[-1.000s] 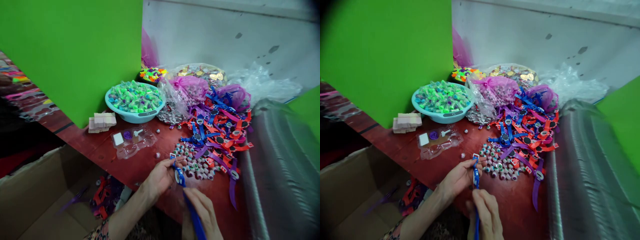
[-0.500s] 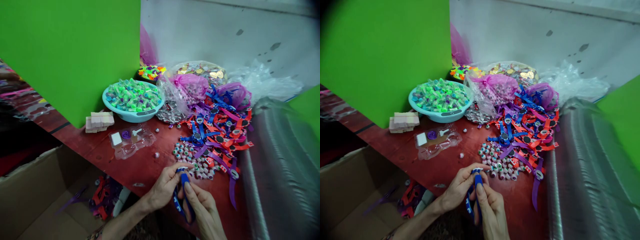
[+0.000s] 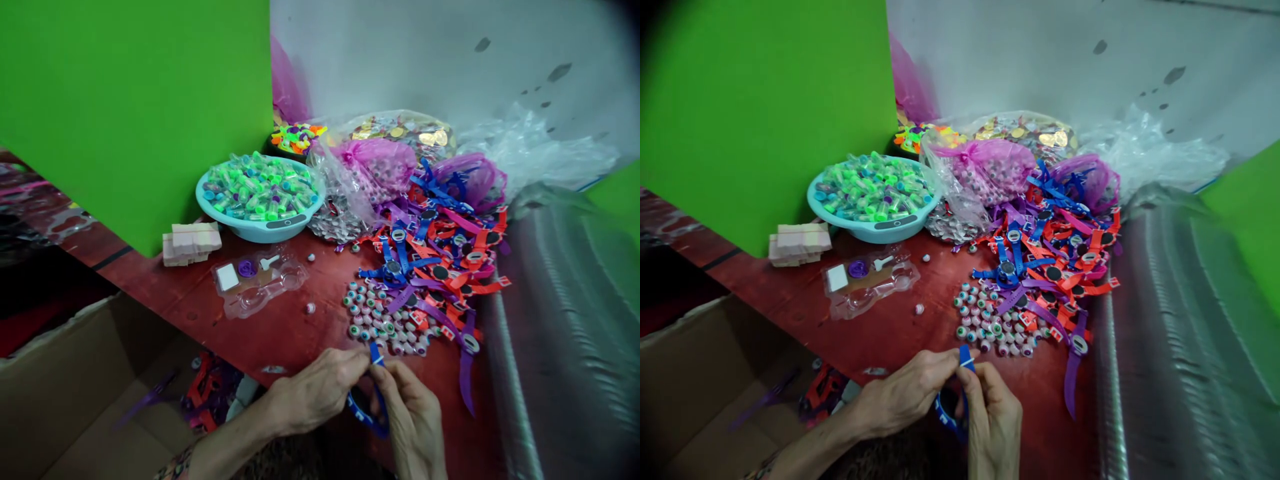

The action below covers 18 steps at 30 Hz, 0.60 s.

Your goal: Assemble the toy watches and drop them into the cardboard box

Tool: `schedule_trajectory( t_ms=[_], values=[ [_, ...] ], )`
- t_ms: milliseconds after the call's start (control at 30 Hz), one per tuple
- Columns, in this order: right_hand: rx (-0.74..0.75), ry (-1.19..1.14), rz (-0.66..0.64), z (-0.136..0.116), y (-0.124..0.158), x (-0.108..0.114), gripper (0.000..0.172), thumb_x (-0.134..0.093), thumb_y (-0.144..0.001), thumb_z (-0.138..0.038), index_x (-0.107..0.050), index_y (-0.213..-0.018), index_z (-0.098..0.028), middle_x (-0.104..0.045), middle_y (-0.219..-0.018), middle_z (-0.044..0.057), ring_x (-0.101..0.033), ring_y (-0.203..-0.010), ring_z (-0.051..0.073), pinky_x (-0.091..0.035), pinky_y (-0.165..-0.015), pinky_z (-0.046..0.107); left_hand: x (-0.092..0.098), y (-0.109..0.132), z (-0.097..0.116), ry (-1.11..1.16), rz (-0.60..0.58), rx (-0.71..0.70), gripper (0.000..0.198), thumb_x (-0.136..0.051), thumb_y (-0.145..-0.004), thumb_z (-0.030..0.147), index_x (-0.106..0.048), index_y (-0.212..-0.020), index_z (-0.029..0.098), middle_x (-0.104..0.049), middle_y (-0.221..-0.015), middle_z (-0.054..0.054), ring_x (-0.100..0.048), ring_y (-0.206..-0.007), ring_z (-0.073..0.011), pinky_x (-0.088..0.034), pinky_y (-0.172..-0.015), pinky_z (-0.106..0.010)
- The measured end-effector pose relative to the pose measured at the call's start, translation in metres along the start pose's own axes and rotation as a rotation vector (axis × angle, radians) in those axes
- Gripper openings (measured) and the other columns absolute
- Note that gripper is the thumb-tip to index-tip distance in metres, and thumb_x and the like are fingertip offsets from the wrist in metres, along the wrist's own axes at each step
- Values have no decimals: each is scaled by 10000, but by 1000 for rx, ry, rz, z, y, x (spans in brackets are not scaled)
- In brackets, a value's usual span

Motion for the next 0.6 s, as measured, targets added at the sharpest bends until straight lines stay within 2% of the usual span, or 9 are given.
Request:
schedule_trajectory(
  t_ms=[67, 100, 200, 267, 333, 400, 467, 533, 600],
  values=[
    [83, 70, 87, -4, -1, 6, 359, -761, -663, -446, -668, -867, -166, -619, -662, 9, -545, -555, 129, -445, -507, 217, 0, 6, -3, -75, 2, 30, 312, -370, -890, 79, -640, -980, 208, -629, -865, -48, -554, -787, -195, -372, -714, -256],
    [119, 62, 56, -7, -2, 6, 377, -783, -646, -401, -686, -937, -184, -658, -812, 40, -598, -677, 153, -493, -599, 240, 1, 9, -3, -90, -3, 35, 317, -384, -873, 60, -645, -969, 212, -634, -871, -47, -556, -785, -197, -372, -714, -258],
    [121, -147, -227, -14, -3, 3, 212, -790, -649, -355, -748, -812, -225, -643, -1067, 78, -623, -915, 200, -521, -751, 294, 2, 12, 4, -22, -67, 23, 355, -401, -858, 50, -664, -1021, 222, -653, -913, -54, -577, -822, -205, -390, -738, -264],
    [80, -342, -276, -16, -4, 5, 168, -794, -647, -375, -746, -692, -220, -676, -952, 76, -641, -881, 209, -530, -749, 314, 4, 13, 10, 83, -83, 32, 389, -393, -871, 69, -654, -1109, 231, -668, -983, -65, -589, -892, -211, -402, -796, -275],
    [53, -477, -145, -17, -6, 12, 206, -810, -622, -400, -738, -673, -214, -689, -819, 64, -649, -811, 201, -538, -738, 321, 7, 17, 9, 225, -5, 89, 384, -408, -880, 99, -649, -1145, 235, -666, -1068, -71, -580, -989, -213, -391, -880, -291],
    [-6, -583, -43, -17, -6, 15, 232, -829, -596, -400, -710, -654, -208, -669, -732, 39, -638, -739, 177, -546, -709, 310, 6, 23, 1, 468, 59, 197, 307, -456, -886, 166, -673, -1095, 225, -677, -1043, -74, -602, -961, -206, -409, -885, -310],
    [-88, -716, -49, -20, -4, 9, 240, -833, -598, -375, -664, -635, -208, -598, -639, -9, -585, -617, 128, -541, -631, 277, -3, 30, -9, 811, 11, 305, 247, -539, -870, 301, -677, -1051, 206, -685, -939, -76, -640, -830, -196, -463, -776, -310],
    [-108, -830, -108, -27, 1, -4, 238, -801, -654, -367, -622, -642, -210, -488, -557, -52, -500, -521, 88, -516, -572, 245, -15, 34, -14, 1110, -100, 346, 398, -627, -793, 475, -665, -1049, 172, -665, -917, -88, -639, -788, -199, -479, -675, -287],
    [-41, -851, -164, -35, 6, -17, 248, -741, -732, -379, -586, -643, -207, -433, -522, -64, -443, -481, 73, -482, -532, 218, -21, 33, -16, 1243, -114, 337, 567, -688, -683, 598, -665, -1015, 139, -642, -912, -90, -618, -803, -189, -470, -640, -248]
  ],
)
Point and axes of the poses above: each hand's wrist, its own y-axis away from the middle knuckle, its own x-axis out of the back of the hand, z = x × y, the point moved 3 cm from there along -y, towards the middle knuckle
